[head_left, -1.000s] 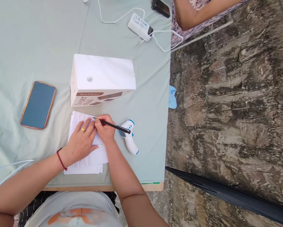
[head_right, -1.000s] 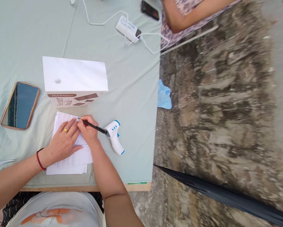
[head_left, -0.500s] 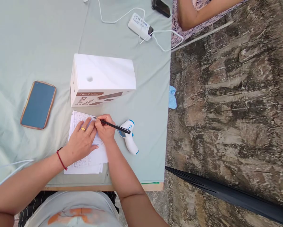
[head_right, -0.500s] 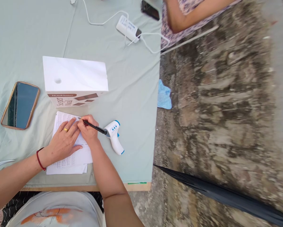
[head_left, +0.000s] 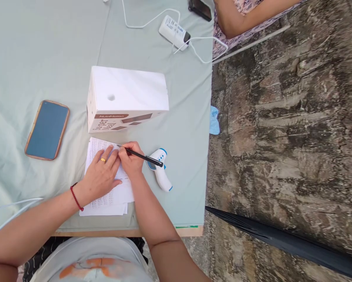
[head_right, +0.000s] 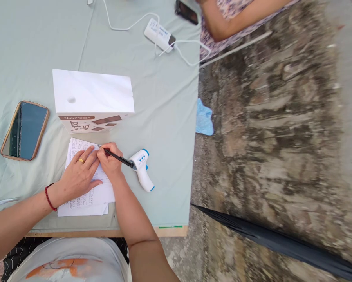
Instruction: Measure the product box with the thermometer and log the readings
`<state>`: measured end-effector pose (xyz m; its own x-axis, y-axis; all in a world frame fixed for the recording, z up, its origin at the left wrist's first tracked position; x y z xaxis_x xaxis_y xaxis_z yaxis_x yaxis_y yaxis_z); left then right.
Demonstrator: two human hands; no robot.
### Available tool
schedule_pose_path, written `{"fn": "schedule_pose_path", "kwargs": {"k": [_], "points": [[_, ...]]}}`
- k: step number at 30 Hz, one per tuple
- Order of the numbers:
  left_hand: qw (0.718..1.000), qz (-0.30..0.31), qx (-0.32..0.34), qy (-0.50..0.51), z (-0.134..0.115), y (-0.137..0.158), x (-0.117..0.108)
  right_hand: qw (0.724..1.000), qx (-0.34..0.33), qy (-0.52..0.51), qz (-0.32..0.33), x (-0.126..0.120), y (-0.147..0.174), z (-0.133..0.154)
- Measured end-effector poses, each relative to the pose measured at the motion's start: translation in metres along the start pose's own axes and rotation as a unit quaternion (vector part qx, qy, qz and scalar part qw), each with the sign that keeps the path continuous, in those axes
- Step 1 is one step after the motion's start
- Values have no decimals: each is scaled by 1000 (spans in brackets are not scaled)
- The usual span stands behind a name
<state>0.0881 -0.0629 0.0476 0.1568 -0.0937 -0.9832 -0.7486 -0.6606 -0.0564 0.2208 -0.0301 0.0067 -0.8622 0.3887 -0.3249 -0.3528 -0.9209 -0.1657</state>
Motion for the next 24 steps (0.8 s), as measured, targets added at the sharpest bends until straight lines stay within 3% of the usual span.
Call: {"fn": "schedule_pose_path", "kwargs": {"k": [14, 24], "points": [[1000, 1, 0, 4, 0, 0, 0, 1000, -1, 3, 16, 0, -1, 0], [1000, -4, 1, 2, -1, 0, 0, 1000, -8, 4, -28, -3, 1, -2]]}}
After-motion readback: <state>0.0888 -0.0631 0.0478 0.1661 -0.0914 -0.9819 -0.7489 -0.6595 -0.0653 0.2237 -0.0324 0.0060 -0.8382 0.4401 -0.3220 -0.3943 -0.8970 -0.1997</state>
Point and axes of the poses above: each hand's wrist, its own y-axis away from the middle knuckle, its own x-axis out of the palm, z = x × y, the point moved 6 cm from there along -y, towards the middle knuckle, and after that the axes turned 3 degrees about -y, right-handed, at the moved point
